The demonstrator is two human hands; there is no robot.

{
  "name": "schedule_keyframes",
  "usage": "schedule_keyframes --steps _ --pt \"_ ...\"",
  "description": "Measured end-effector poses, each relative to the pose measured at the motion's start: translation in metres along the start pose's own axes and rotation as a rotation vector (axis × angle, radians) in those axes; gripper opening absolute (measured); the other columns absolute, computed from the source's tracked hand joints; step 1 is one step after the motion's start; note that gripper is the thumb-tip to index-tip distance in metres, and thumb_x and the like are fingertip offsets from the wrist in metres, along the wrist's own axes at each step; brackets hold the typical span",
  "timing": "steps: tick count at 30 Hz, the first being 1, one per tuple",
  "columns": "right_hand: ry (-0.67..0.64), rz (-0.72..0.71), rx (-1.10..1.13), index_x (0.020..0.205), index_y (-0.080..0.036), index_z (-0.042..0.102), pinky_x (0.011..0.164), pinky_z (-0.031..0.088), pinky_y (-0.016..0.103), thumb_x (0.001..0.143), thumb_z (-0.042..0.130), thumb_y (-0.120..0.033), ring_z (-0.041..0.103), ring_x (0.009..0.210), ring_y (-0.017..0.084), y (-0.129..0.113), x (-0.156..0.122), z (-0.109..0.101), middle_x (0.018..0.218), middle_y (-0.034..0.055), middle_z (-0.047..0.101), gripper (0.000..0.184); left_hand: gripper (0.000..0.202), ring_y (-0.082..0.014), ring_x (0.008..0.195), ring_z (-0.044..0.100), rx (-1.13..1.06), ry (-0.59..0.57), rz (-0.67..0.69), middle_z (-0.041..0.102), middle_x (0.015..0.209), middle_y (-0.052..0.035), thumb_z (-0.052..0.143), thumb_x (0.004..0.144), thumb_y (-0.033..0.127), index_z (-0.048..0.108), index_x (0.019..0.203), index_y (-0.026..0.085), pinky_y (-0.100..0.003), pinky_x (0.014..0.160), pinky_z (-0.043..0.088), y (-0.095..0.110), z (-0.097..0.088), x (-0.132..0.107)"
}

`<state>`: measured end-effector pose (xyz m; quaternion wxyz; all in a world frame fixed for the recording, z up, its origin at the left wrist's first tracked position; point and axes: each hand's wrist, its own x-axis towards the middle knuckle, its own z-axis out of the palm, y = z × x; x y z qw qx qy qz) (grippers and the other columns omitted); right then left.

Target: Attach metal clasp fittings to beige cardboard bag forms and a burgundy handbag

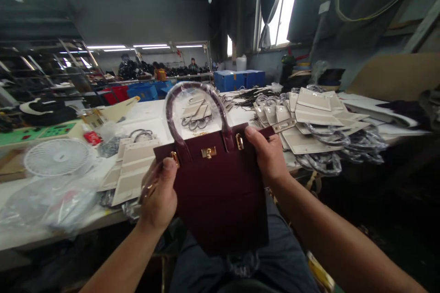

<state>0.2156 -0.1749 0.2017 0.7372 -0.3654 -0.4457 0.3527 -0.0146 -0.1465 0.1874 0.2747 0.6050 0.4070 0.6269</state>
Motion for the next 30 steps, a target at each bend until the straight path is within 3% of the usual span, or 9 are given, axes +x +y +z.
schedule_keyframes --steps 2,7,11,19,21,24,27,30 --pt "0.018 -0.124 -0.073 0.071 -0.017 0.068 0.05 0.034 0.024 0.086 0.076 -0.054 0.044 0.055 0.011 0.006 0.006 -0.004 0.062 -0.002 0.058 0.04 0.047 -0.0261 0.105 0.071 0.104 -0.018 0.159 0.078 0.101 -0.0058 0.058 0.097 0.063 0.076 0.098 0.02 -0.036 0.1 0.055 -0.017 0.004 0.01" --pt "0.081 -0.148 -0.178 0.068 -0.017 0.066 0.05 0.031 0.024 0.089 0.073 -0.05 0.04 0.055 0.01 0.025 0.028 -0.019 0.059 -0.003 0.051 0.04 0.044 -0.0207 0.094 0.071 0.026 -0.081 0.204 0.076 0.101 -0.0048 0.054 0.101 0.058 0.073 0.112 0.019 -0.031 0.087 0.056 -0.041 0.033 0.03" --pt "0.146 -0.218 -0.179 0.069 -0.017 0.067 0.052 0.031 0.024 0.089 0.073 -0.049 0.039 0.056 0.01 0.039 0.052 -0.024 0.061 -0.0033 0.049 0.038 0.044 -0.0205 0.093 0.068 0.011 -0.083 0.306 0.074 0.097 -0.0034 0.054 0.101 0.058 0.073 0.111 0.02 -0.032 0.086 0.054 -0.047 0.051 0.049" --pt "0.111 -0.142 -0.136 0.069 -0.018 0.067 0.054 0.036 0.024 0.089 0.07 -0.05 0.042 0.058 0.011 0.072 0.075 -0.009 0.062 -0.0022 0.052 0.038 0.047 -0.0219 0.094 0.068 0.093 -0.063 0.286 0.071 0.093 -0.004 0.051 0.101 0.061 0.072 0.11 0.02 -0.033 0.088 0.054 -0.068 0.046 0.068" --pt "0.07 -0.035 -0.149 0.074 -0.017 0.069 0.056 0.039 0.024 0.089 0.07 -0.051 0.048 0.062 0.012 0.089 0.073 -0.01 0.066 -0.0006 0.058 0.038 0.046 -0.0223 0.092 0.067 0.164 -0.079 0.192 0.071 0.092 -0.0048 0.05 0.102 0.059 0.072 0.108 0.019 -0.034 0.086 0.054 -0.085 0.042 0.063" --pt "-0.002 0.221 -0.279 0.078 -0.016 0.072 0.053 0.042 0.024 0.085 0.071 -0.056 0.053 0.062 0.014 0.125 0.068 -0.025 0.069 0.0018 0.063 0.04 0.043 -0.0224 0.091 0.067 0.203 -0.154 -0.074 0.072 0.092 -0.0047 0.054 0.099 0.059 0.07 0.104 0.02 -0.033 0.085 0.053 -0.126 0.037 0.046" --pt "-0.129 0.465 -0.486 0.075 -0.017 0.072 0.044 0.034 0.024 0.081 0.072 -0.061 0.047 0.053 0.013 0.163 0.06 -0.049 0.059 -0.0009 0.055 0.045 0.043 -0.0231 0.09 0.067 0.211 -0.226 -0.313 0.074 0.092 -0.0038 0.06 0.092 0.062 0.068 0.101 0.021 -0.033 0.081 0.053 -0.171 0.035 0.028" --pt "-0.179 0.602 -0.567 0.079 -0.016 0.075 0.042 0.031 0.023 0.079 0.075 -0.061 0.042 0.05 0.011 0.193 0.056 -0.069 0.054 -0.0031 0.05 0.045 0.044 -0.0239 0.082 0.068 0.303 -0.366 -0.469 0.074 0.082 -0.003 0.062 0.085 0.066 0.066 0.087 0.022 -0.033 0.073 0.053 -0.202 0.033 0.019"
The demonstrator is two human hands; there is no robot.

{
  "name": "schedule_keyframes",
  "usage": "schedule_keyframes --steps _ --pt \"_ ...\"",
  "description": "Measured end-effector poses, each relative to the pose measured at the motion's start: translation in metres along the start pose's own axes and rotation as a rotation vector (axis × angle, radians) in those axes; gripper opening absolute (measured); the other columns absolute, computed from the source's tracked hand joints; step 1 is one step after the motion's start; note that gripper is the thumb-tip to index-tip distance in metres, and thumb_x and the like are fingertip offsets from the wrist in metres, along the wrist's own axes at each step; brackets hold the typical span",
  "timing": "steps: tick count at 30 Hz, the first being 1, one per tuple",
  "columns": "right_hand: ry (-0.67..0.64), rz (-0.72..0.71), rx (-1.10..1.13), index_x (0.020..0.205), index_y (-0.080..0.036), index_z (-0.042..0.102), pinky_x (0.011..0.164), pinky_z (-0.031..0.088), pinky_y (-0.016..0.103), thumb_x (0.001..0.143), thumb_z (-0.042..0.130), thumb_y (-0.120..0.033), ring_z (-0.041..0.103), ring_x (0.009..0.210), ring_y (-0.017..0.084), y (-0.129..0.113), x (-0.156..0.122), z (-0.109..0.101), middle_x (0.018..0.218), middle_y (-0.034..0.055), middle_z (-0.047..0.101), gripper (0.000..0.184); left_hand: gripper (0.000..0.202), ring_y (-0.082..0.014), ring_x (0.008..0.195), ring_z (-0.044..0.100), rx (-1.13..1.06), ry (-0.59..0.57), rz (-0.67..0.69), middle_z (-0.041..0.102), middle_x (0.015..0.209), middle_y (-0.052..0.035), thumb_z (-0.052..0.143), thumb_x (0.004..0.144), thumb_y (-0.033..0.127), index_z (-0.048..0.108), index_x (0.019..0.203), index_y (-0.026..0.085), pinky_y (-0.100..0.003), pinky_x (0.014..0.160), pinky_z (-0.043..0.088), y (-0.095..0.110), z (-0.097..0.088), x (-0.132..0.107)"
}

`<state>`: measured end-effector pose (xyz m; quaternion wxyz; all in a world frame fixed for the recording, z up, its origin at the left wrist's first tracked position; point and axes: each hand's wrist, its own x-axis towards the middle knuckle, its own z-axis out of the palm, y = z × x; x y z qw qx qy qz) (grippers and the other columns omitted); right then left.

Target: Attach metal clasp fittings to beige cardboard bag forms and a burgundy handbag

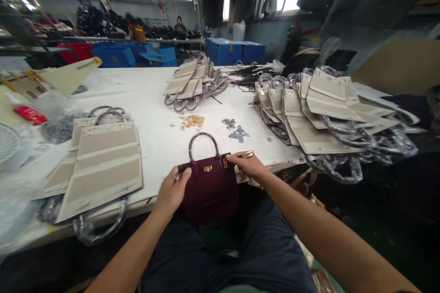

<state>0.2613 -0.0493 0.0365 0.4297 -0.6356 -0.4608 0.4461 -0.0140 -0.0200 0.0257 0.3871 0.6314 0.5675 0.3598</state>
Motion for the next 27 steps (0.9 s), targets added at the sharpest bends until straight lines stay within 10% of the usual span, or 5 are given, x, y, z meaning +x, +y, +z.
schedule_keyframes --steps 11,17,21,27 --pt "-0.071 0.185 0.046 0.079 -0.016 0.07 0.034 0.036 0.022 0.077 0.077 -0.057 0.042 0.045 0.009 0.012 0.037 0.001 0.058 -0.0031 0.053 0.042 0.036 -0.0266 0.09 0.07 0.672 -0.24 -0.029 0.077 0.097 -0.0009 0.05 0.092 0.057 0.068 0.109 0.031 -0.035 0.073 0.046 -0.001 -0.004 0.048" --pt "0.03 0.069 0.017 0.113 -0.016 0.074 0.039 0.037 0.02 0.077 0.082 -0.05 0.045 0.047 0.009 -0.007 0.032 -0.007 0.063 -0.0037 0.06 0.05 0.047 -0.0316 0.099 0.065 0.83 -0.072 0.189 0.074 0.098 -0.0078 0.049 0.094 0.069 0.069 0.089 0.026 -0.04 0.076 0.042 -0.01 0.012 0.055" --pt "0.163 -0.113 0.2 0.089 -0.019 0.073 0.042 0.039 0.022 0.079 0.082 -0.051 0.046 0.047 0.01 -0.041 0.023 -0.002 0.06 -0.0036 0.056 0.036 0.044 -0.0329 0.096 0.061 0.845 -0.018 0.295 0.072 0.088 -0.0089 0.055 0.095 0.062 0.068 0.081 0.023 -0.045 0.082 0.038 -0.019 0.017 0.058" --pt "-0.102 -0.092 0.727 0.075 -0.019 0.059 0.039 0.038 0.022 0.078 0.084 -0.051 0.038 0.046 0.007 -0.088 0.049 0.043 0.06 -0.0064 0.044 0.04 0.029 -0.0319 0.1 0.057 0.807 0.044 0.343 0.07 0.096 -0.0095 0.067 0.091 0.051 0.067 0.086 0.022 -0.045 0.085 0.038 -0.024 0.019 0.054"
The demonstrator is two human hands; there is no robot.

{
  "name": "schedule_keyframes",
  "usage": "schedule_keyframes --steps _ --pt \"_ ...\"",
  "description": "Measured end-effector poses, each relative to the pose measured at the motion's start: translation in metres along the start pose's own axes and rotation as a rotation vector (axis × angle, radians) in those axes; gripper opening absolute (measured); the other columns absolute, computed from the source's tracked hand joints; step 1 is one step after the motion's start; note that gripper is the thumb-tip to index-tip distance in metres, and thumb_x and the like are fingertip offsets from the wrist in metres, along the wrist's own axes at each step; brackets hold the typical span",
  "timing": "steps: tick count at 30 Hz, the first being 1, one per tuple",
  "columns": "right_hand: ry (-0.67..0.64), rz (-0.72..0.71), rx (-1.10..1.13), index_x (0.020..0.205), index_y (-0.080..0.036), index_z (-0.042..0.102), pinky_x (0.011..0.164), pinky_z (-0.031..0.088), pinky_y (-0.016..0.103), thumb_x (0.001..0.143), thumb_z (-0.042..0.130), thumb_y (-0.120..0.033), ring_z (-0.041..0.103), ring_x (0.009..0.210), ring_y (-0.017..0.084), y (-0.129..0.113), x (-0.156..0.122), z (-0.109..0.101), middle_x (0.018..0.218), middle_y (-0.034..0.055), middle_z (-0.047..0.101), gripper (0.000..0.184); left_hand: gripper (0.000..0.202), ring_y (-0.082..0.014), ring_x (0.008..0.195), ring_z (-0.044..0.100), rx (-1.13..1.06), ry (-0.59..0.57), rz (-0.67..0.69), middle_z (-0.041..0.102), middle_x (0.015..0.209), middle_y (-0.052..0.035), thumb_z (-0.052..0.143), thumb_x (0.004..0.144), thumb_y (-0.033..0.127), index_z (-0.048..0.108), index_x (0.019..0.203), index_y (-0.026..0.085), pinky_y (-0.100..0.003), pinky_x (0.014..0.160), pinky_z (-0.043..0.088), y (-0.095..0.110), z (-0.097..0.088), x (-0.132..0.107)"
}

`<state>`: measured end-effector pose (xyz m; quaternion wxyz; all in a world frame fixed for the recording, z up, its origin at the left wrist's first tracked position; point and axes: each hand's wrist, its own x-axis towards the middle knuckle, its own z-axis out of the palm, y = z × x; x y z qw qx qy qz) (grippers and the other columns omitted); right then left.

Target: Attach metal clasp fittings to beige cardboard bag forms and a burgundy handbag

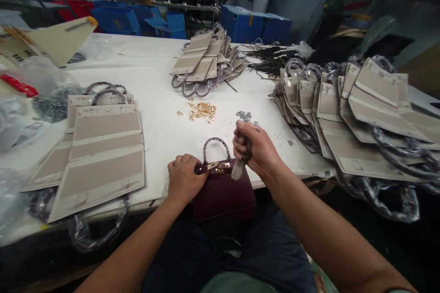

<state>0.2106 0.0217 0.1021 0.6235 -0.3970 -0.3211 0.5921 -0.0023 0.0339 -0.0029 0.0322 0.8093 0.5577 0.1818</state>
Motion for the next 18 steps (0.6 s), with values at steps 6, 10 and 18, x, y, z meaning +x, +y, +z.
schedule_keyframes --steps 6,10,18 --pt "-0.058 0.276 0.12 0.078 -0.017 0.057 0.037 0.033 0.018 0.081 0.083 -0.042 0.033 0.044 0.005 0.04 0.087 0.015 0.057 -0.0101 0.04 0.037 0.019 -0.0304 0.109 0.055 -0.059 -0.006 0.036 0.068 0.109 -0.0088 0.065 0.094 0.04 0.064 0.088 0.022 -0.047 0.098 0.041 0.002 0.0 0.001" --pt "-0.098 0.457 0.069 0.079 -0.017 0.055 0.036 0.029 0.017 0.09 0.075 -0.039 0.029 0.041 0.005 0.069 0.114 0.014 0.055 -0.0109 0.04 0.032 0.009 -0.0307 0.114 0.054 -0.058 -0.048 0.055 0.066 0.114 -0.0097 0.065 0.092 0.03 0.063 0.089 0.022 -0.049 0.104 0.041 0.0 0.0 0.004" --pt "-0.138 0.643 0.057 0.081 -0.017 0.054 0.035 0.028 0.016 0.098 0.066 -0.034 0.029 0.04 0.004 0.097 0.116 0.018 0.057 -0.0097 0.041 0.027 0.013 -0.0324 0.115 0.053 -0.044 -0.076 0.034 0.065 0.115 -0.0105 0.062 0.094 0.033 0.062 0.088 0.022 -0.052 0.106 0.041 0.002 0.001 0.006"
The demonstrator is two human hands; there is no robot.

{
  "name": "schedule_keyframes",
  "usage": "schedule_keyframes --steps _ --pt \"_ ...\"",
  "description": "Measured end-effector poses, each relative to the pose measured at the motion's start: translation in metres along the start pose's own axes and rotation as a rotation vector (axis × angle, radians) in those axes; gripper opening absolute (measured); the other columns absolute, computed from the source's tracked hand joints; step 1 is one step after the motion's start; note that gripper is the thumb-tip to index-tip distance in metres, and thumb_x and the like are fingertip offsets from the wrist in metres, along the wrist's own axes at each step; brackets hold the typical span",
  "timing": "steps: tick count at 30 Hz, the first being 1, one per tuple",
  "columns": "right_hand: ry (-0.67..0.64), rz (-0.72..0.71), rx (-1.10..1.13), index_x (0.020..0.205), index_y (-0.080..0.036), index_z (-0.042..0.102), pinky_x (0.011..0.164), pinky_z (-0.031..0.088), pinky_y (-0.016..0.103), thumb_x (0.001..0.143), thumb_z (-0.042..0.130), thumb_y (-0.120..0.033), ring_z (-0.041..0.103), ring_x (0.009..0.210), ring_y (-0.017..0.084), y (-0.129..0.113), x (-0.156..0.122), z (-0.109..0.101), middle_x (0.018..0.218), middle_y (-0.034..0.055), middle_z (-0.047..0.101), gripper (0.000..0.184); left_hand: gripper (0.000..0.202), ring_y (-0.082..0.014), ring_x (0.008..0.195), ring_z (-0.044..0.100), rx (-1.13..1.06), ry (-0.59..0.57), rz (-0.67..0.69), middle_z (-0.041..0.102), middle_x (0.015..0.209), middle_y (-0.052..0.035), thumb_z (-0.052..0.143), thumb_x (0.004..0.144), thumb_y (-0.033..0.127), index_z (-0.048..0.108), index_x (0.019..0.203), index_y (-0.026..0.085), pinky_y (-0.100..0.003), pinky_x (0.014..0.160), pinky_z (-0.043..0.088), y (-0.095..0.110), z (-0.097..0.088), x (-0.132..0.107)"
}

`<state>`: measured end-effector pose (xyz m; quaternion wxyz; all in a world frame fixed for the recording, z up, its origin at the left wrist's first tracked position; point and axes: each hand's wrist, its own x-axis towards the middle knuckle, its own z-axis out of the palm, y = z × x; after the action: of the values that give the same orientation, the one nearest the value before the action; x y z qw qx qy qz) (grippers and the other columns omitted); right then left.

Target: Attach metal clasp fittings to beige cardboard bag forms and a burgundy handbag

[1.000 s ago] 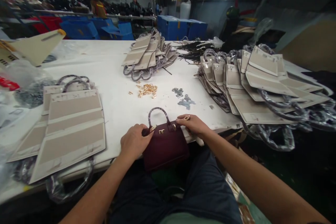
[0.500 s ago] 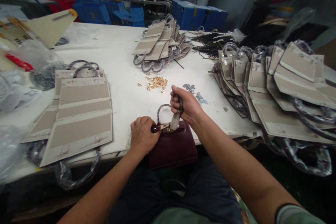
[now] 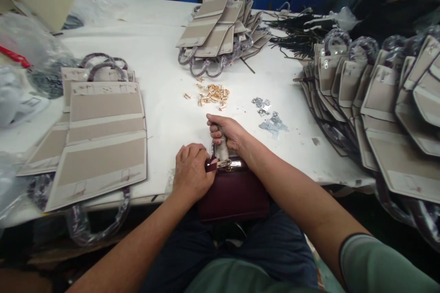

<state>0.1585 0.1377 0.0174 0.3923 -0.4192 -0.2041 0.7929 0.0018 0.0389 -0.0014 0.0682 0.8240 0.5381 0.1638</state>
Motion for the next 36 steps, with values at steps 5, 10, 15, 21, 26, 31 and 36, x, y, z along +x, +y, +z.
schedule_keyframes --steps 5,10,15,21,26,31,36 --pt "0.016 0.02 0.009 0.081 -0.018 0.054 0.034 0.026 0.015 0.096 0.069 -0.036 0.027 0.04 0.004 0.002 0.006 -0.002 0.056 -0.0099 0.041 0.029 0.013 -0.0326 0.116 0.053 0.002 -0.001 0.0 0.064 0.116 -0.0105 0.063 0.093 0.033 0.062 0.089 0.021 -0.053 0.107 0.041 0.0 0.001 0.001" --pt "0.023 -0.004 -0.005 0.081 -0.017 0.053 0.033 0.026 0.014 0.097 0.068 -0.033 0.027 0.04 0.004 0.006 0.006 -0.001 0.056 -0.0097 0.04 0.027 0.013 -0.0331 0.117 0.053 0.014 -0.008 -0.006 0.064 0.117 -0.0108 0.062 0.094 0.033 0.062 0.088 0.022 -0.053 0.107 0.041 0.0 0.002 0.002" --pt "0.044 -0.026 -0.035 0.08 -0.017 0.054 0.033 0.024 0.014 0.095 0.07 -0.034 0.025 0.041 0.004 0.008 0.005 0.001 0.056 -0.0095 0.039 0.028 0.011 -0.0339 0.117 0.052 0.032 -0.02 -0.012 0.064 0.116 -0.0113 0.062 0.093 0.032 0.062 0.089 0.022 -0.054 0.107 0.041 0.003 0.002 0.002" --pt "0.021 -0.057 -0.051 0.08 -0.018 0.054 0.034 0.023 0.014 0.091 0.074 -0.038 0.025 0.042 0.004 0.011 0.005 0.0 0.056 -0.0095 0.038 0.031 0.007 -0.0347 0.117 0.052 0.042 -0.026 -0.023 0.064 0.116 -0.0115 0.062 0.091 0.029 0.062 0.089 0.023 -0.055 0.108 0.04 0.004 0.003 0.002" --pt "0.011 -0.06 -0.044 0.08 -0.019 0.053 0.034 0.022 0.015 0.09 0.076 -0.039 0.023 0.042 0.004 0.013 0.005 -0.001 0.056 -0.0099 0.036 0.033 0.008 -0.0353 0.117 0.052 0.041 -0.029 -0.024 0.063 0.116 -0.012 0.061 0.092 0.029 0.063 0.089 0.023 -0.055 0.107 0.041 0.005 0.002 0.003" --pt "0.006 -0.075 -0.051 0.079 -0.018 0.053 0.034 0.021 0.015 0.091 0.074 -0.039 0.025 0.042 0.004 0.014 0.005 -0.001 0.057 -0.0098 0.035 0.032 0.008 -0.0354 0.116 0.052 0.055 -0.034 -0.022 0.063 0.116 -0.0124 0.06 0.092 0.029 0.063 0.09 0.022 -0.056 0.108 0.041 0.007 0.002 0.003" --pt "-0.002 -0.078 -0.068 0.079 -0.018 0.053 0.034 0.022 0.015 0.094 0.07 -0.037 0.025 0.041 0.004 0.015 0.002 0.001 0.057 -0.01 0.034 0.03 0.006 -0.0361 0.119 0.052 0.054 -0.038 -0.024 0.063 0.117 -0.0128 0.061 0.091 0.028 0.063 0.09 0.022 -0.056 0.108 0.041 0.007 0.002 0.003"
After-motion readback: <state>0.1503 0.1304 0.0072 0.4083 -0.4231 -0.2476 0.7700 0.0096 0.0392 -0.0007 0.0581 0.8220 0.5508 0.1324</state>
